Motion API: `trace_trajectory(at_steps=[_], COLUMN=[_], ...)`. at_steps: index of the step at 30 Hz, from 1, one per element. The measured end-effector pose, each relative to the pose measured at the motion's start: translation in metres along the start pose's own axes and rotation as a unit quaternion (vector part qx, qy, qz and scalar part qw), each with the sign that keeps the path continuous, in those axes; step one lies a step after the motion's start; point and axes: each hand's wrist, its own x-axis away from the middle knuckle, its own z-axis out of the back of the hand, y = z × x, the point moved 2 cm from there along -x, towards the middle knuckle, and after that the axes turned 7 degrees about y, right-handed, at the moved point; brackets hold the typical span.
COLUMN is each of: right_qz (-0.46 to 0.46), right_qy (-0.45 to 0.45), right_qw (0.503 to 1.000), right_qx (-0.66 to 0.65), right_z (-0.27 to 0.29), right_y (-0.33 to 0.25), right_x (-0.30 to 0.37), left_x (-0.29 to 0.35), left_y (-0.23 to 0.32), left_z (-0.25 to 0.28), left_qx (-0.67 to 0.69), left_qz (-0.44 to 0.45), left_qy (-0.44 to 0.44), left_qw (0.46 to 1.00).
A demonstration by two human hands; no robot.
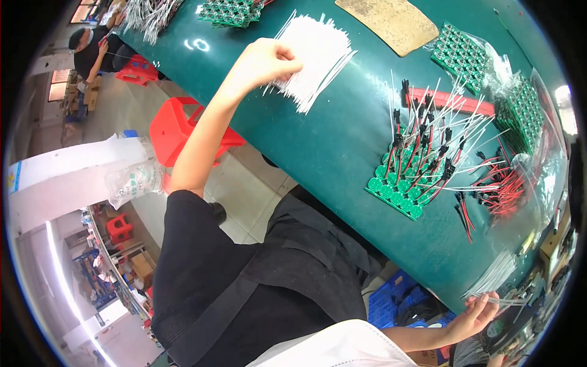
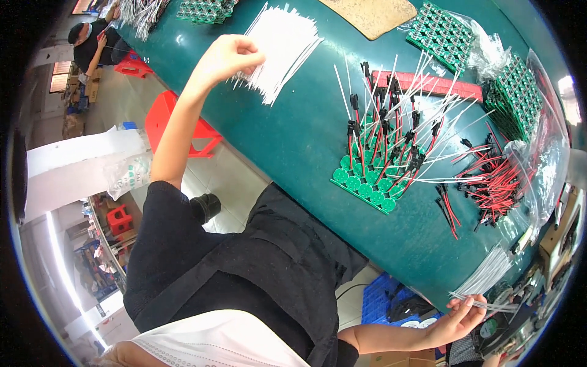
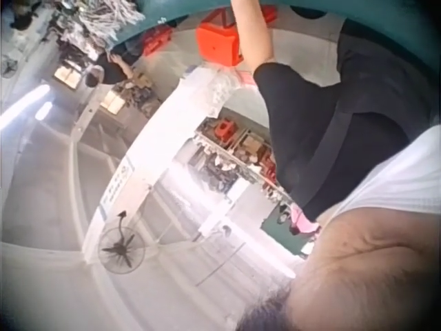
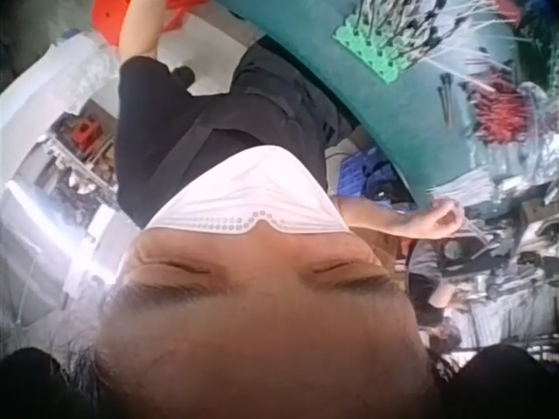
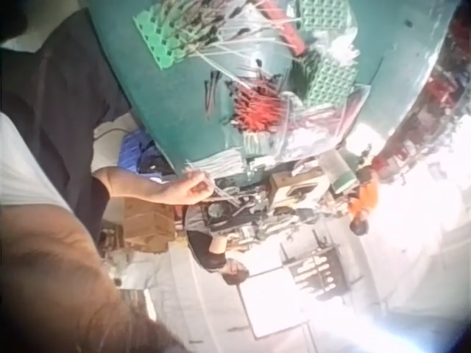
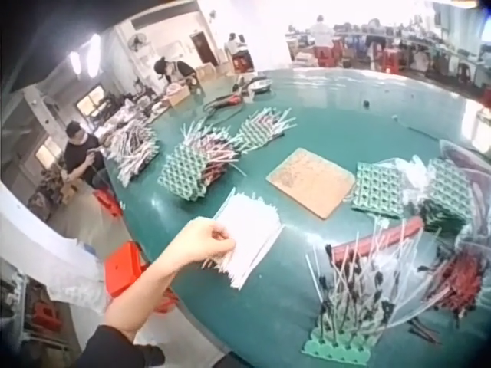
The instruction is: Recorder is assembling small electronic components by inserting LEDs and wires into green plastic housings at a factory workbench.
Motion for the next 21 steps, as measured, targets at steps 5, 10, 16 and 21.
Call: trace_trajectory(at_steps=[5,10,16,21], right_qz=[0.050,0.137,0.194,0.129], right_qy=[0.005,0.017,0.001,0.013], right_qw=[0.998,0.989,0.977,0.987], right_qx=[0.041,0.052,0.085,0.094], right_z=[-0.044,-0.101,-0.136,-0.148], right_y=[-0.007,-0.010,0.012,-0.002], right_x=[0.034,0.068,0.081,0.088], left_x=[0.022,0.048,0.089,0.112], left_y=[-0.001,-0.005,0.020,0.039], left_z=[-0.002,-0.018,-0.055,-0.100], left_qx=[0.305,0.414,0.493,0.338], left_qz=[0.079,0.091,0.015,-0.199], left_qy=[-0.017,0.005,0.045,0.139], left_qw=[0.949,0.905,0.869,0.909])
